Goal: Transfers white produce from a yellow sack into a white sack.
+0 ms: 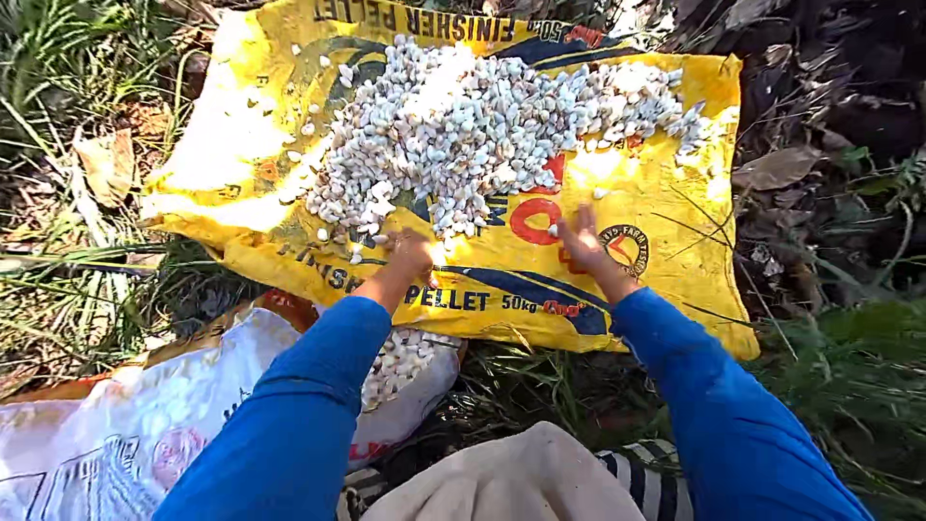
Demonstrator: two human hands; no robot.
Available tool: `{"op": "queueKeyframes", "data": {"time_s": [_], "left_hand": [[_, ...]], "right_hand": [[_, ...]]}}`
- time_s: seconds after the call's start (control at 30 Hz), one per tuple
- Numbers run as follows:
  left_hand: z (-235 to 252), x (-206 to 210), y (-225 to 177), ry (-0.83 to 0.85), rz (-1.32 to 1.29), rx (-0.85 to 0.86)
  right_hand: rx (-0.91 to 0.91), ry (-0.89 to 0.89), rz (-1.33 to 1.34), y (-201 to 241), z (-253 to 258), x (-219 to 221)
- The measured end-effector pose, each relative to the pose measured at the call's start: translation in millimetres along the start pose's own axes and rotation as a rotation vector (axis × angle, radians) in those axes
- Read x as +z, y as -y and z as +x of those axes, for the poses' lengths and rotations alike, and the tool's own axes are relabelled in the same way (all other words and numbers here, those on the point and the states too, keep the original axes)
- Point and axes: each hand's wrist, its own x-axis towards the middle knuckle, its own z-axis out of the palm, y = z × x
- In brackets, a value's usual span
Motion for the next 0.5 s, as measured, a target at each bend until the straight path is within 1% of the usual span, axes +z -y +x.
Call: {"op": "queueKeyframes", "data": {"time_s": [0.03, 0.07, 0.1, 0.13, 0.17, 0.2, 0.23, 0.3, 0.33, 0.4, 0.43, 0.5], "left_hand": [[2, 0, -3, 0.022, 0.000, -0.053], [2, -1, -5, 0.044, 0.002, -0.091], [3, -6, -6, 0.056, -0.002, -0.120], [3, -9, -7, 0.064, -0.016, -0.137], [2, -8, -8, 0.069, -0.017, -0.147], [3, -8, -7, 0.065, -0.024, -0.157], [4, -7, -6, 0.066, -0.036, -0.172], [4, -4, -1, 0.055, -0.069, -0.189], [4, -3, 2, 0.039, -0.089, -0.184], [3, -3, 5, 0.039, -0.115, -0.173], [4, -7, 4, 0.059, -0.110, -0.176], [4, -12, 1, 0.111, -0.093, -0.189]], "right_hand": [[-0.044, 0.140, 0.020, 33, -27, 6], [-0.082, 0.318, 0.055, 68, -48, 3], [-0.106, 0.487, 0.100, 102, -53, -4], [-0.149, 0.581, 0.104, 119, -46, -11], [-0.234, 0.564, 0.090, 111, -27, -13], [-0.347, 0.414, 0.100, 84, 5, -10], [-0.364, 0.252, 0.118, 55, 38, -20], [-0.162, -0.029, 0.089, 5, 97, -68], [-0.054, -0.140, 0.052, -21, 121, -95], [0.135, -0.317, 0.030, -72, 152, -137], [0.212, -0.398, 0.044, -92, 164, -149], [0.319, -0.479, 0.129, -114, 183, -151]]}}
